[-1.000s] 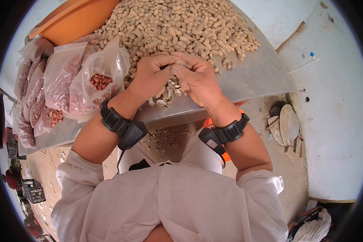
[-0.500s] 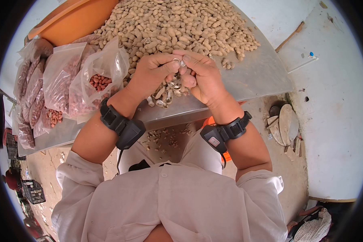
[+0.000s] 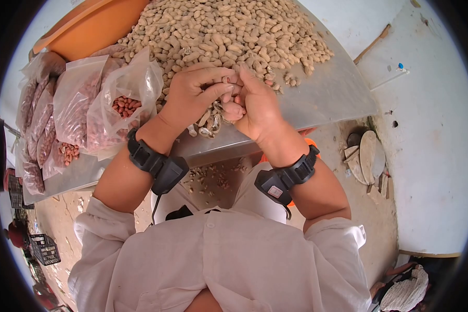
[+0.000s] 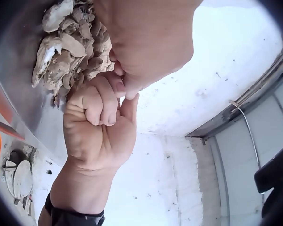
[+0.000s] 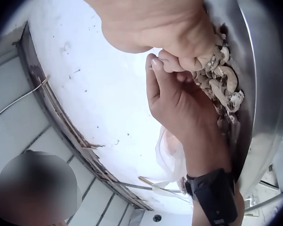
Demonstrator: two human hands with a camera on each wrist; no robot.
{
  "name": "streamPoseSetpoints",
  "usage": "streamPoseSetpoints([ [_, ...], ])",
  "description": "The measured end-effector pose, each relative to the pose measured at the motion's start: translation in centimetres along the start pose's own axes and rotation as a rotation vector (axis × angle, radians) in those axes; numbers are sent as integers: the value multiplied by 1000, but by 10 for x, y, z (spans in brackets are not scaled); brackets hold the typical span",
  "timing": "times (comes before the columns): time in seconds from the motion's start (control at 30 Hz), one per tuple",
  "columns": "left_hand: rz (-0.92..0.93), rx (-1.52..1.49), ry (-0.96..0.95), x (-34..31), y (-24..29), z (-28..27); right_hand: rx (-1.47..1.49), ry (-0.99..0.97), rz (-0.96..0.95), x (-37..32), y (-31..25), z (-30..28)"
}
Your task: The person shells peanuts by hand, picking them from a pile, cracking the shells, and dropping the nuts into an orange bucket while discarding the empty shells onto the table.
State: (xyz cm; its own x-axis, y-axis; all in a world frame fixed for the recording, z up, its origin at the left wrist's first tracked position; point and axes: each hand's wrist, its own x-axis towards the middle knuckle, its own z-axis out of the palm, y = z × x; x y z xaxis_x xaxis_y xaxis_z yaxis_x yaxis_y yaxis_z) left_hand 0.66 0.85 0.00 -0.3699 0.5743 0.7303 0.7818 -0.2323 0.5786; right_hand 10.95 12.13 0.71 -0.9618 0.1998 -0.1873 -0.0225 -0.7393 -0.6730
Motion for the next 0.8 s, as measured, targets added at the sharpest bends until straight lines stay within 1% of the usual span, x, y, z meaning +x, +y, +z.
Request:
streamPoseSetpoints([
  [0.13,-72,65,-88,0,5,-5,-22,6,44,0,3,-2],
  [0.2,-108,81,-129,1,5,-6,-9,11,27,-1,5,-2],
  [0.33,-17,103,-116,0,4,-5,-74,11,11,-3,7,-5],
  [0.4,28,125,-106,0,3,-5,-8,-36,14,-1,9,-13],
  [0.5,104,158,-8,-2,-6,-2,8,-59,3,-1,9,-14],
  [0.53,110,154,-29,-1,-8,-1,0,-58,-3,-2,10,-13],
  [0.63,130,155,-83,0,-8,-1,115,-15,-75,-7,10,-5],
  [0.73,134,152,-113,-1,-6,-3,96,-90,-70,-2,17,-17],
  [0.8,112,115,-135,0,-7,-3,133,-69,-63,-3,17,-17],
])
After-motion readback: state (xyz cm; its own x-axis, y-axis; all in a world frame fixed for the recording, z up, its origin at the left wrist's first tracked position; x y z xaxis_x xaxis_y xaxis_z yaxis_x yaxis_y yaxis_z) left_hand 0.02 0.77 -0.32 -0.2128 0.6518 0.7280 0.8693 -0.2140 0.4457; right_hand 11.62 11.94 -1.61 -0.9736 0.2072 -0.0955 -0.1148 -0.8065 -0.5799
